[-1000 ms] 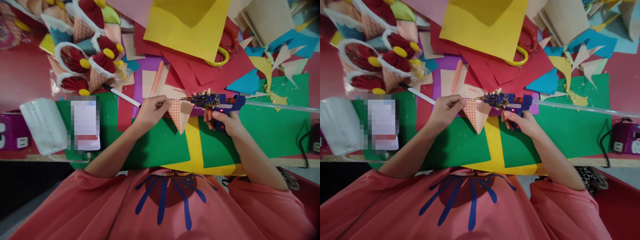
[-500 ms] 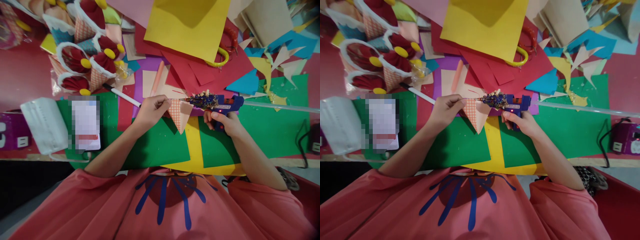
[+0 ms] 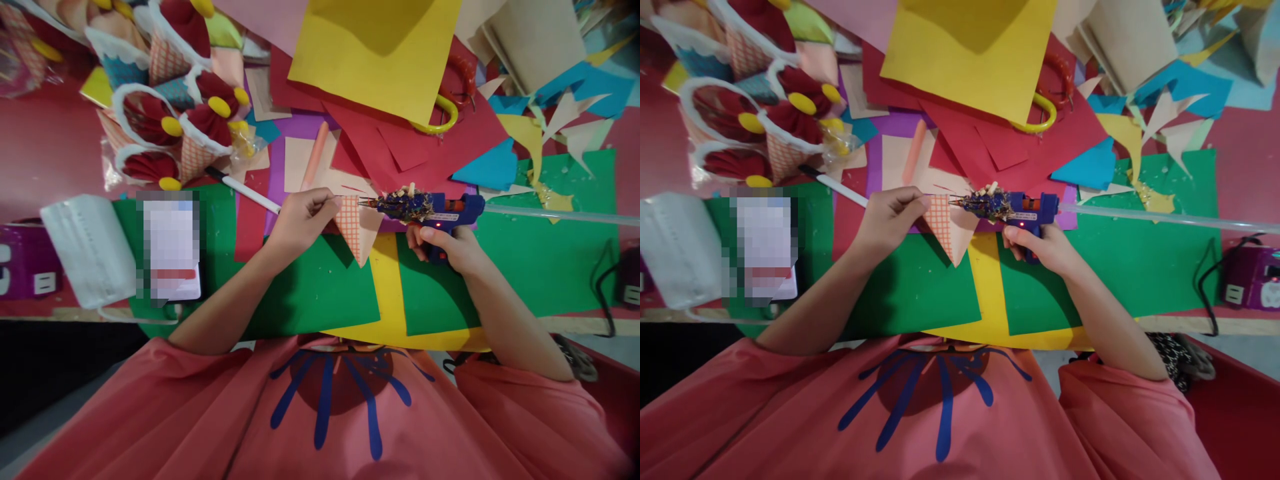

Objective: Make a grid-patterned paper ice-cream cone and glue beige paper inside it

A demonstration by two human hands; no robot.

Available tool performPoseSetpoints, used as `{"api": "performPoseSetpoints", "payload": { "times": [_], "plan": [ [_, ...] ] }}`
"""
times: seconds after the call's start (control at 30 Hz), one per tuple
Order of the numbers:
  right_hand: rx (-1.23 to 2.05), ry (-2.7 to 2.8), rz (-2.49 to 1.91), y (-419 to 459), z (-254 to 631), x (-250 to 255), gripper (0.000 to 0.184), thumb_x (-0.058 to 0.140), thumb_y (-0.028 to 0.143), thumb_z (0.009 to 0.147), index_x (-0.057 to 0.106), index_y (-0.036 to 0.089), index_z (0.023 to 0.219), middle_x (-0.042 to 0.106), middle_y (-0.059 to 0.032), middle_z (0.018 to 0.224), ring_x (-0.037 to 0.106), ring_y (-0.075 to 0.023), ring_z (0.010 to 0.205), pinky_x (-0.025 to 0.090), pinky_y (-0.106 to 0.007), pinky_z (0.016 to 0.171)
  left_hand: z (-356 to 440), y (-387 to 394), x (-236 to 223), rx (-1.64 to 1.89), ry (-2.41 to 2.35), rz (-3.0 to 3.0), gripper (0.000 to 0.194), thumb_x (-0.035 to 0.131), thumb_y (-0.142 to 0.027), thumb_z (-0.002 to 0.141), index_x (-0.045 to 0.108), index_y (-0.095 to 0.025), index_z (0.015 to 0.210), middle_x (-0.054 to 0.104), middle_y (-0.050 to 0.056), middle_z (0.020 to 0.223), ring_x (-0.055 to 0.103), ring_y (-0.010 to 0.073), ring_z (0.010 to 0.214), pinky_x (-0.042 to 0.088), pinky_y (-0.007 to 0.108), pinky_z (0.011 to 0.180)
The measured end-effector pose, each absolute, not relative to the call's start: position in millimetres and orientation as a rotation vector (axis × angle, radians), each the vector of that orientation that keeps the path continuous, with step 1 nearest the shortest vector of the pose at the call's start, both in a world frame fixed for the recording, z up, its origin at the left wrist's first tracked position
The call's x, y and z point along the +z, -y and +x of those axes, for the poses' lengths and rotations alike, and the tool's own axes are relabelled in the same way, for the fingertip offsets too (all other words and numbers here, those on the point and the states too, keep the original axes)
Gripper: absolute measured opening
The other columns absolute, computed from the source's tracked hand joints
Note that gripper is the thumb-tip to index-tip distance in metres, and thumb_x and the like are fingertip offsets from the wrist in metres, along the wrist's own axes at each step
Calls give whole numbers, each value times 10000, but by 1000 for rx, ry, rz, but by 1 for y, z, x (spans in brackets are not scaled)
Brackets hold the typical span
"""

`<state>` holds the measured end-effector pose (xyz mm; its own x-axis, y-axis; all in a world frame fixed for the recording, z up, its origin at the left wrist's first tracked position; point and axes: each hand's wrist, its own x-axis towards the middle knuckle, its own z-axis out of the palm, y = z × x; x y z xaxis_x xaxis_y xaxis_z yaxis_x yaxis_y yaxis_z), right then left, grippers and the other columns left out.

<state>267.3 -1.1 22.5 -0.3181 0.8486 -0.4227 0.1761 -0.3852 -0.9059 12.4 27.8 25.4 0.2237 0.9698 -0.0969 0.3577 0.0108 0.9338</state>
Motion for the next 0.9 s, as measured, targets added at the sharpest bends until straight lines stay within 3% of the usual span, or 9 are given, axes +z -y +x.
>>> {"api": "performPoseSetpoints", "payload": {
  "times": [0.47, 0.9],
  "plan": [
    [1756, 1304, -1458, 1, 264, 28, 482, 718, 649, 655, 588, 185, 631, 594, 5, 578, 519, -100, 417, 392, -250, 411, 11, -30, 24, 814, -1324, 1569, 301, 495, -252, 808, 380, -184, 538, 303, -45, 504, 301, 71, 486, 239, 202, 444],
    [1781, 1326, -1448, 2, 266, 27, 447, 714, 612, 678, 593, 182, 660, 583, 5, 586, 514, -91, 433, 404, -241, 418, 9, -31, 20, 822, -1346, 1536, 287, 510, -297, 809, 412, -184, 565, 322, -46, 536, 312, 70, 507, 247, 219, 469]
  ]
}}
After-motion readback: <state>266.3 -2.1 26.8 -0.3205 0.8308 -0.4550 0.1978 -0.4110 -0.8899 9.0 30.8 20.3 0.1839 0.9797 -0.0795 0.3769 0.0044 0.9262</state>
